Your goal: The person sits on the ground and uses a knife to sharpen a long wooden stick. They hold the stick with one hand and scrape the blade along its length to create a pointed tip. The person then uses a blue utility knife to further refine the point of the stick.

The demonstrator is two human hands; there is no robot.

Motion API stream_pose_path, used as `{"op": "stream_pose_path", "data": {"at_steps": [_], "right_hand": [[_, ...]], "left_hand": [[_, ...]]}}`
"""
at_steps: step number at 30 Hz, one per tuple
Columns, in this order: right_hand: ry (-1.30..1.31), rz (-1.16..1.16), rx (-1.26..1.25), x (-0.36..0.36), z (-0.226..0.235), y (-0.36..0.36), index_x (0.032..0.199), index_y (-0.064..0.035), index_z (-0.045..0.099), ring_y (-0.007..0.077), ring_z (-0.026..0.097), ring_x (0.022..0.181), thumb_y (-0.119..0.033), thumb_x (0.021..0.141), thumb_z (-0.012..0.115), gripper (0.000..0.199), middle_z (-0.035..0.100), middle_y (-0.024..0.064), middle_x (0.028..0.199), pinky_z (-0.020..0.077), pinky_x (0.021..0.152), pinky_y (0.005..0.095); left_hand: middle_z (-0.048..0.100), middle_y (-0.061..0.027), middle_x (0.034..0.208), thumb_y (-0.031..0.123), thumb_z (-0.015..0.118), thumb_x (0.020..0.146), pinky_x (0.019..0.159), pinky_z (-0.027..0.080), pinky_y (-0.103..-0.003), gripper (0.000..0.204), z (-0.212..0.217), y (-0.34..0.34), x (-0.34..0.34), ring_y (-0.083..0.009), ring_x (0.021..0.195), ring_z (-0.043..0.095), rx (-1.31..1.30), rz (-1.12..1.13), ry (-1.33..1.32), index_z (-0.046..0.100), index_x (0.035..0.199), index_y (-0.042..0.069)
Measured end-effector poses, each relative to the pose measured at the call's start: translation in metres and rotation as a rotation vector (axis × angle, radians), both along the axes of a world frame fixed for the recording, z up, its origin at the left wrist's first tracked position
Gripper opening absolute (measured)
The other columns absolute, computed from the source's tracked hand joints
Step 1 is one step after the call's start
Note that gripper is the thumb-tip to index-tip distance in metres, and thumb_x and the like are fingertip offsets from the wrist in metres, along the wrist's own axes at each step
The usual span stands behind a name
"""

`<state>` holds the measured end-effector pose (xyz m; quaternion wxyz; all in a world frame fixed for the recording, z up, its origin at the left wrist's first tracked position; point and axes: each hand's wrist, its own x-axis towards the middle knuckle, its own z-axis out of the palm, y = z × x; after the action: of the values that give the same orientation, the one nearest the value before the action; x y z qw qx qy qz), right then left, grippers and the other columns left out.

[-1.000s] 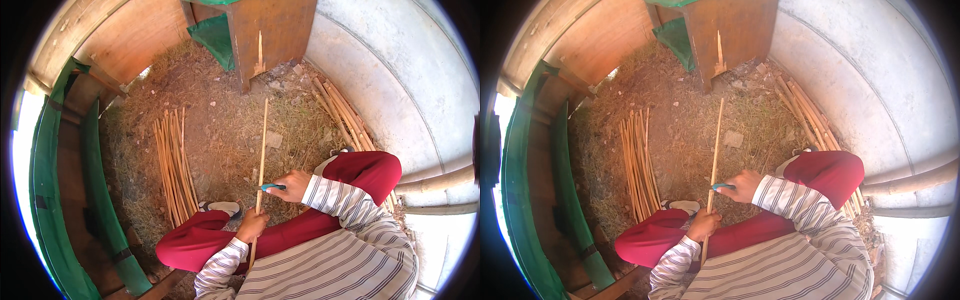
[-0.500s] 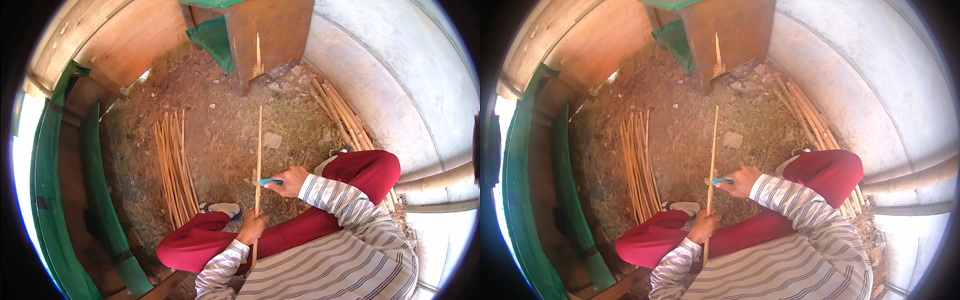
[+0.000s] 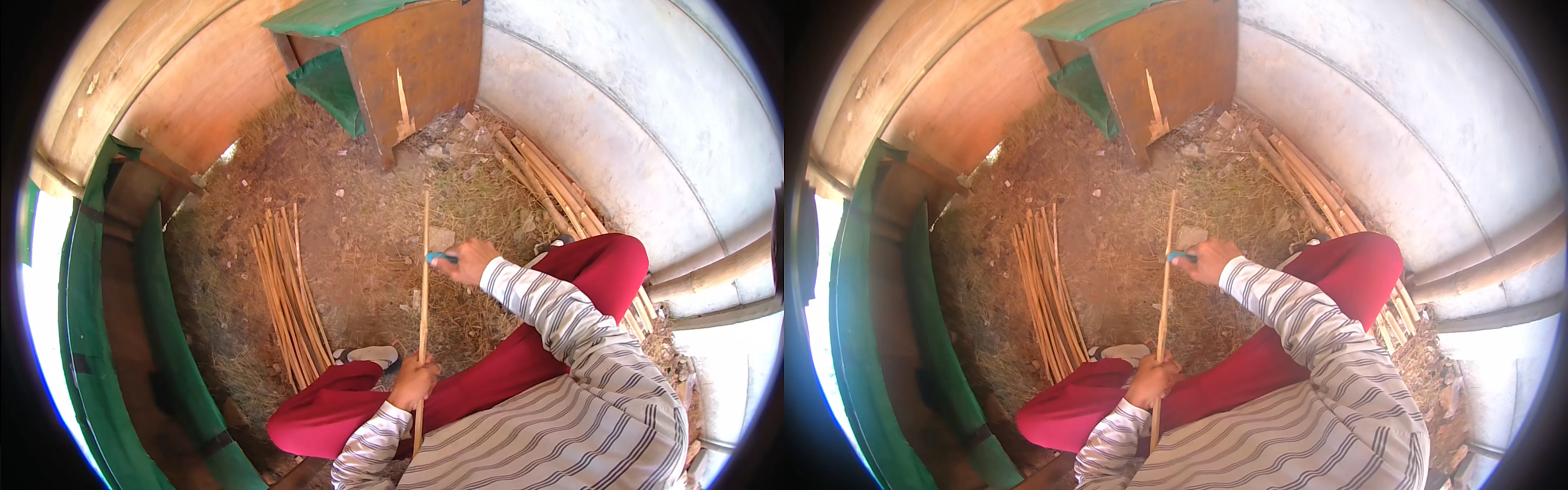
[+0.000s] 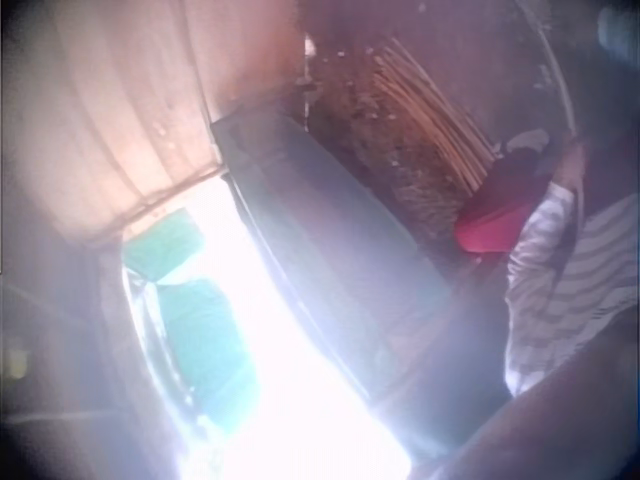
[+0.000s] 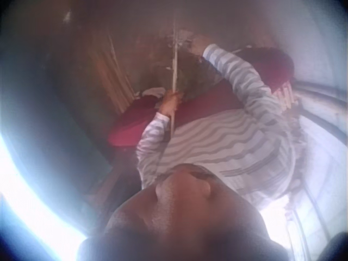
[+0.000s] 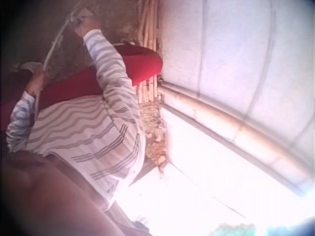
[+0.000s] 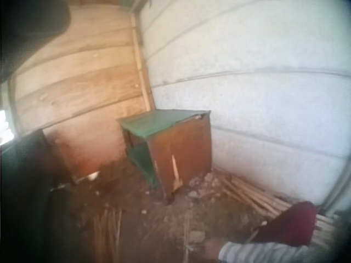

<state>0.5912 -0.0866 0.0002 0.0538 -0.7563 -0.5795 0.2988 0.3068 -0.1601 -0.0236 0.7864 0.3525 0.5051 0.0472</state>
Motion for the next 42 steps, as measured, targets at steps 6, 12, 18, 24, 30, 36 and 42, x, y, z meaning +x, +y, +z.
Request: {"op": "stream_pose_path", "data": {"at_steps": [6, 12, 18, 24, 30, 36, 42], "right_hand": [[-0.069, -0.305, 0.020, 0.090, -0.021, 0.037, 0.111, -0.0086, 0.075, 0.0355, 0.071, 0.095, -0.063, 0.094, 0.052, 0.062, 0.073, 0.0200, 0.094, 0.0554, 0.090, 0.0460], [-0.220, -0.457, 0.031, 0.146, -0.062, 0.060, 0.103, -0.0046, 0.077, 0.0343, 0.071, 0.091, -0.062, 0.094, 0.054, 0.063, 0.072, 0.0223, 0.087, 0.0553, 0.087, 0.0463], [-0.239, -0.415, 0.064, 0.123, -0.027, 0.052, 0.097, -0.0049, 0.076, 0.0334, 0.071, 0.086, -0.060, 0.095, 0.054, 0.060, 0.072, 0.0196, 0.084, 0.0566, 0.081, 0.0446], [-0.539, 0.023, 0.043, 0.083, -0.037, 0.035, 0.101, -0.0070, 0.073, 0.0320, 0.072, 0.089, -0.046, 0.096, 0.059, 0.042, 0.073, 0.0140, 0.094, 0.0576, 0.077, 0.0444], [-0.378, -0.032, -0.209, 0.061, 0.002, 0.025, 0.115, -0.0068, 0.069, 0.0347, 0.068, 0.106, -0.053, 0.096, 0.057, 0.051, 0.070, 0.0184, 0.108, 0.0550, 0.089, 0.0464], [-0.012, 0.006, 0.233, 0.029, 0.031, -0.004, 0.099, -0.0132, 0.078, 0.0274, 0.068, 0.060, -0.063, 0.098, 0.046, 0.059, 0.061, 0.0159, 0.057, 0.0567, 0.064, 0.0441], [0.206, 0.290, 0.166, -0.031, 0.019, -0.060, 0.107, -0.0135, 0.077, 0.0269, 0.063, 0.047, -0.060, 0.098, 0.050, 0.055, 0.058, 0.0135, 0.051, 0.0565, 0.053, 0.0407]], "left_hand": [[0.043, 0.0005, 0.058, 0.004, 0.059, 0.087, 0.032, 0.028, -0.029, 0.020, 0.013, -0.010, -0.002, -0.0096, 0.039, 0.038, -0.059, -0.150, 0.004, 0.042, 0.082, 0.011], [0.042, 0.0007, 0.057, 0.002, 0.059, 0.088, 0.031, 0.027, -0.029, 0.023, 0.002, -0.005, -0.006, -0.0100, 0.038, 0.038, -0.120, -0.124, -0.019, 0.040, 0.081, 0.013], [0.042, 0.0003, 0.056, 0.000, 0.060, 0.088, 0.031, 0.028, -0.030, 0.025, -0.022, 0.006, -0.013, -0.0111, 0.037, 0.037, -0.383, 0.122, -0.121, 0.040, 0.081, 0.013], [0.041, 0.0008, 0.056, 0.000, 0.060, 0.088, 0.030, 0.028, -0.030, 0.027, 0.002, 0.005, 0.004, -0.0111, 0.035, 0.038, -0.125, 0.008, -0.019, 0.039, 0.078, 0.014], [0.040, 0.0014, 0.054, 0.002, 0.060, 0.088, 0.030, 0.027, -0.030, 0.027, 0.003, 0.004, 0.004, -0.0106, 0.035, 0.038, -0.050, -0.069, -0.028, 0.039, 0.074, 0.013], [0.041, 0.0016, 0.053, 0.002, 0.058, 0.088, 0.031, 0.027, -0.030, 0.026, 0.001, 0.004, 0.002, -0.0107, 0.037, 0.038, -0.062, -0.021, 0.002, 0.040, 0.073, 0.013], [0.042, 0.0014, 0.056, 0.001, 0.059, 0.088, 0.030, 0.027, -0.030, 0.025, -0.003, 0.005, 0.001, -0.0106, 0.037, 0.040, -0.067, -0.039, 0.033, 0.041, 0.075, 0.012]]}}
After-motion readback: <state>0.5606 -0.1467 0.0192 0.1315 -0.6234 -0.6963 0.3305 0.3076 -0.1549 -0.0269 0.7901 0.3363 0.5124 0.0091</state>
